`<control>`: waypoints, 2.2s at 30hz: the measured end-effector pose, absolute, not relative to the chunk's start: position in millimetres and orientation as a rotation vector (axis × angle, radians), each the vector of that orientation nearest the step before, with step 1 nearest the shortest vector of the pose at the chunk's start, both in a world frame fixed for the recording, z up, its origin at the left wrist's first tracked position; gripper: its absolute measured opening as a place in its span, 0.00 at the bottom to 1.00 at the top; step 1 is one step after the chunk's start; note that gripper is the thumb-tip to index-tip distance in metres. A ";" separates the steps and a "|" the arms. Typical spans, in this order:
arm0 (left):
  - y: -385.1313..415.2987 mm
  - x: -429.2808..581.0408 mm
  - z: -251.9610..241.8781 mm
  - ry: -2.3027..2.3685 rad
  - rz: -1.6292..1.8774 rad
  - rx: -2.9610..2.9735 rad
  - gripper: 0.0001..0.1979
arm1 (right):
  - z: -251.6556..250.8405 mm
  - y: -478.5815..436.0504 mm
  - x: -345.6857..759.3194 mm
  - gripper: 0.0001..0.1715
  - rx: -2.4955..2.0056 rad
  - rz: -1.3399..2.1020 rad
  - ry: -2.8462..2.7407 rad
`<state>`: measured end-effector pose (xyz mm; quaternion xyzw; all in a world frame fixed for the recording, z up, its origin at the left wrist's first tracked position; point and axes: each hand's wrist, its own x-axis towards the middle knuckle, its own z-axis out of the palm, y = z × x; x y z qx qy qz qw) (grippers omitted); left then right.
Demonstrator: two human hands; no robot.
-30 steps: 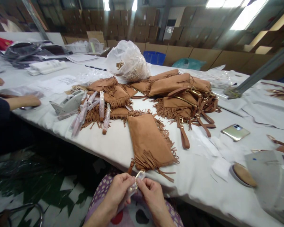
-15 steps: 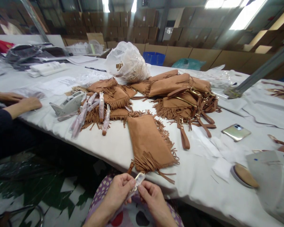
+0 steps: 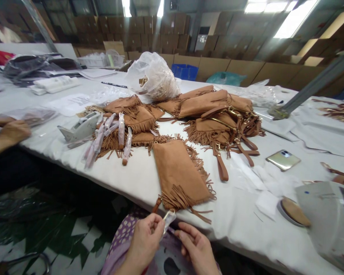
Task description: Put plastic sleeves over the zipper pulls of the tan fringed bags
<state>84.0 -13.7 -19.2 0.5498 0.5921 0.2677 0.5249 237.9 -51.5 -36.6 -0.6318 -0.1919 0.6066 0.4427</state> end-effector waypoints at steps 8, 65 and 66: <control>-16.7 88.1 -19.6 1.423 0.677 1.518 0.09 | -29.9 -45.7 209.4 0.36 -1.241 1.676 -0.420; -13.8 59.1 -80.5 0.891 0.839 0.380 0.19 | -25.8 -60.0 232.4 0.16 -1.571 0.848 -1.243; -14.2 55.6 -76.0 0.923 0.865 0.474 0.20 | -24.2 -56.8 231.2 0.13 -1.516 0.778 -1.357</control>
